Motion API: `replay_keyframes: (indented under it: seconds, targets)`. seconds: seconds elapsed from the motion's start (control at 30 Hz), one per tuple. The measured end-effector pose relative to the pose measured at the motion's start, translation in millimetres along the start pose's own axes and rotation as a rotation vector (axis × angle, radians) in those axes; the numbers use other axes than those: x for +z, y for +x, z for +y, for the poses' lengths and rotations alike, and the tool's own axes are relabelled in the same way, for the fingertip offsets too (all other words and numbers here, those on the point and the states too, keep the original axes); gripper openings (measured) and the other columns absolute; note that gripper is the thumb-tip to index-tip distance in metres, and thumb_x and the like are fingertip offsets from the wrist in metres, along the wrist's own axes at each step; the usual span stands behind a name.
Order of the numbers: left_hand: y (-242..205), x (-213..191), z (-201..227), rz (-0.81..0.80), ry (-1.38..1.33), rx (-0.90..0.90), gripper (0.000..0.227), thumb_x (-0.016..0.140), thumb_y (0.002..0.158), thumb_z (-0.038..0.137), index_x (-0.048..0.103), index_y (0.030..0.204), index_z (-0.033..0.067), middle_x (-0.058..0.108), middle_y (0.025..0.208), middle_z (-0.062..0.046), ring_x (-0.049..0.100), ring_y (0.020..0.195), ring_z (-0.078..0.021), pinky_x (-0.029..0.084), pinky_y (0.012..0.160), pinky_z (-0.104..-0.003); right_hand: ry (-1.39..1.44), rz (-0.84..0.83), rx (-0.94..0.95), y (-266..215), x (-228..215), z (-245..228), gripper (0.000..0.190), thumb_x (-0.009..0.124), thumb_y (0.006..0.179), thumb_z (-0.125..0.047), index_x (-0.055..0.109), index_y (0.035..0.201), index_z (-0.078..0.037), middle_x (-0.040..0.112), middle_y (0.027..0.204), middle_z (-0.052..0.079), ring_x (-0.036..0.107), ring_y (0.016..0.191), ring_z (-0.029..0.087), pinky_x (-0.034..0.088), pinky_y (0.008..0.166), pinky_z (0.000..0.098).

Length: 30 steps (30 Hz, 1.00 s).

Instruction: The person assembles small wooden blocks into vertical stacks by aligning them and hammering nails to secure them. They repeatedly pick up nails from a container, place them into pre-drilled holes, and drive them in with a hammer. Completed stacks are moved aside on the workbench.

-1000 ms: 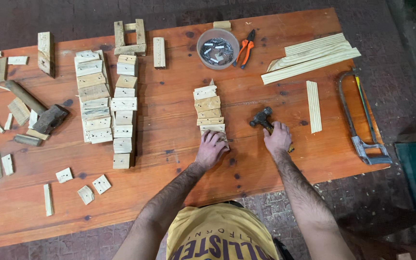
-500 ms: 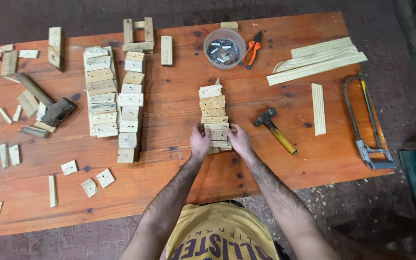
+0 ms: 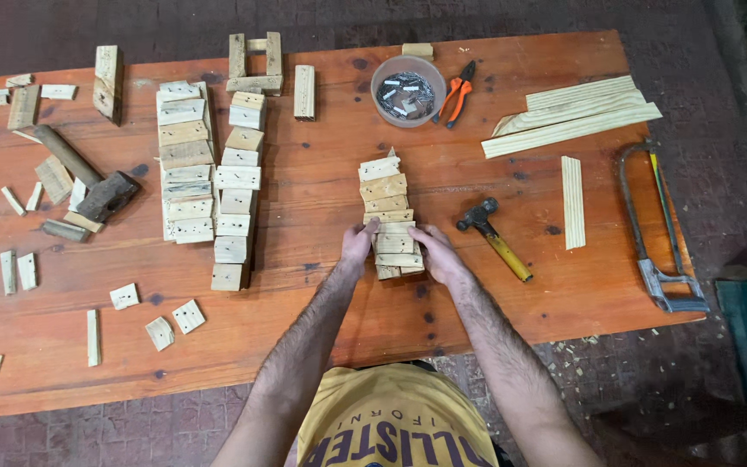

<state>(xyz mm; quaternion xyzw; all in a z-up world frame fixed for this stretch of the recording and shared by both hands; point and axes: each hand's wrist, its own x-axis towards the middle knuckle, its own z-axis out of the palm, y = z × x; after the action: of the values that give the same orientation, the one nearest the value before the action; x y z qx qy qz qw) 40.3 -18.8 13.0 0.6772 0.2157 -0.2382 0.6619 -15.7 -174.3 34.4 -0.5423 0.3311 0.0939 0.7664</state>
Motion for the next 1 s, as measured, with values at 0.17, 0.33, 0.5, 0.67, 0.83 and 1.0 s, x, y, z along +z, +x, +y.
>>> replay_keyframes:
  seconds: [0.17, 0.33, 0.5, 0.67, 0.83, 1.0]
  targets:
    - [41, -2, -45, -0.004, -0.132, -0.096, 0.072, 0.068, 0.093, 0.064, 0.055, 0.134, 0.0064, 0.063, 0.110, -0.015, 0.063, 0.098, -0.0281, 0.053, 0.075, -0.040, 0.083, -0.063, 0.106, -5, 8, 8, 0.065, 0.081, 0.092, -0.045, 0.058, 0.137, -0.006, 0.060, 0.134, 0.019, 0.066, 0.114, 0.035, 0.060, 0.083, 0.0464]
    - [-1, 5, -22, 0.030, -0.189, -0.061, 0.070, 0.062, 0.097, 0.063, 0.052, 0.131, 0.0020, 0.059, 0.104, -0.011, 0.059, 0.096, -0.0224, 0.050, 0.076, -0.034, 0.104, -0.088, 0.113, -10, 10, 9, 0.062, 0.077, 0.093, -0.051, 0.058, 0.138, -0.012, 0.062, 0.129, 0.016, 0.070, 0.106, 0.029, 0.063, 0.075, 0.0442]
    - [22, 7, -51, 0.116, -0.180, 0.187, 0.066, 0.067, 0.101, 0.050, 0.054, 0.128, -0.0086, 0.062, 0.099, -0.015, 0.060, 0.094, -0.0230, 0.051, 0.077, -0.035, 0.046, -0.104, -0.020, -8, 11, 22, 0.059, 0.077, 0.097, -0.048, 0.057, 0.132, -0.004, 0.060, 0.120, 0.017, 0.068, 0.101, 0.028, 0.063, 0.073, 0.0410]
    - [11, -9, -45, 0.095, -0.216, 0.197, 0.060, 0.070, 0.100, 0.047, 0.055, 0.129, -0.0028, 0.066, 0.093, -0.010, 0.066, 0.083, -0.0176, 0.056, 0.069, -0.031, 0.021, -0.155, -0.051, -33, 20, 3, 0.065, 0.082, 0.092, -0.038, 0.053, 0.140, -0.005, 0.058, 0.127, 0.019, 0.064, 0.111, 0.033, 0.062, 0.080, 0.0475]
    - [-11, -31, -22, 0.078, -0.293, 0.224, 0.054, 0.064, 0.104, 0.045, 0.053, 0.132, -0.0011, 0.066, 0.091, -0.010, 0.067, 0.080, -0.0162, 0.056, 0.065, -0.029, -0.062, -0.233, -0.035, -38, 29, 0, 0.070, 0.082, 0.090, -0.032, 0.047, 0.147, -0.012, 0.053, 0.133, 0.016, 0.058, 0.122, 0.033, 0.059, 0.090, 0.0465]
    - [-16, -55, -15, 0.052, -0.396, 0.196, 0.059, 0.065, 0.104, 0.046, 0.049, 0.139, 0.0008, 0.066, 0.099, -0.013, 0.068, 0.089, -0.0218, 0.059, 0.077, -0.038, 0.013, -0.310, 0.000, -5, 39, 27, 0.068, 0.082, 0.091, -0.026, 0.047, 0.149, -0.013, 0.057, 0.126, 0.014, 0.065, 0.110, 0.028, 0.063, 0.079, 0.0418]
